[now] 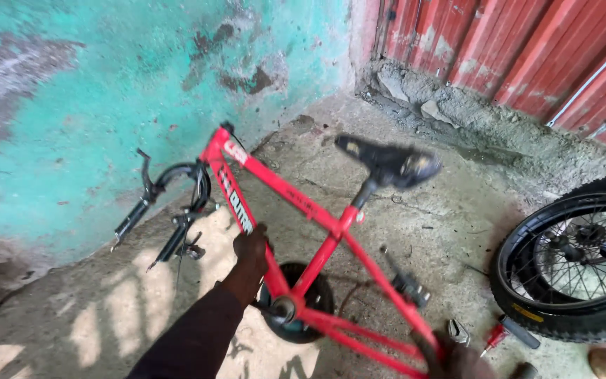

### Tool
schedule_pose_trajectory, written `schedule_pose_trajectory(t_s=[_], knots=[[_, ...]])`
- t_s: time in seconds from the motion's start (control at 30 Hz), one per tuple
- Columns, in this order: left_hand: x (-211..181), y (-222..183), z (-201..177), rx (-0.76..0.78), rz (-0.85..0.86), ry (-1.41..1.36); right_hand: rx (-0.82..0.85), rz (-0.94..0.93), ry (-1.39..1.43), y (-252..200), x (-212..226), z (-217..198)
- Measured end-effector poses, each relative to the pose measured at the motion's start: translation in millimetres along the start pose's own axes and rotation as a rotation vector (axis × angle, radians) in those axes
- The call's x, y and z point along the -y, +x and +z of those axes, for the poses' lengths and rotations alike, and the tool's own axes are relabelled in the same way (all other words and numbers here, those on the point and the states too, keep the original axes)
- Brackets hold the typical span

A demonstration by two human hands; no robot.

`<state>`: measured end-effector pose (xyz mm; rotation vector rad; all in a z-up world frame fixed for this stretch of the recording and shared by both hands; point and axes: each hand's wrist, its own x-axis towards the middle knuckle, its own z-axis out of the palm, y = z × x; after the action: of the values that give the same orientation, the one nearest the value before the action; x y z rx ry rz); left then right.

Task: Repairing a bicycle by removing a tire from a rim and working on the drivetrain components of the frame.

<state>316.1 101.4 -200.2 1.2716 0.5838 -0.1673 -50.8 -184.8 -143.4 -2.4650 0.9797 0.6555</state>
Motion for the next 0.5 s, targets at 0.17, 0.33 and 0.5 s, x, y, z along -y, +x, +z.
schedule_pose_trajectory(t_s=[0.17,0.33,0.5], knots=[[-124,-126,32,0.251,0.052,-0.221,-0.887,-0.18,0.134,-39,-39,-82],[-195,-275,27,0.492,0.022,-0.368,-1.128,-0.339,0.085,-98,-72,-185],[-178,-357,13,0.357,0.104,-0.656,-1.423,-0.601,0.099,-147,-82,-242]])
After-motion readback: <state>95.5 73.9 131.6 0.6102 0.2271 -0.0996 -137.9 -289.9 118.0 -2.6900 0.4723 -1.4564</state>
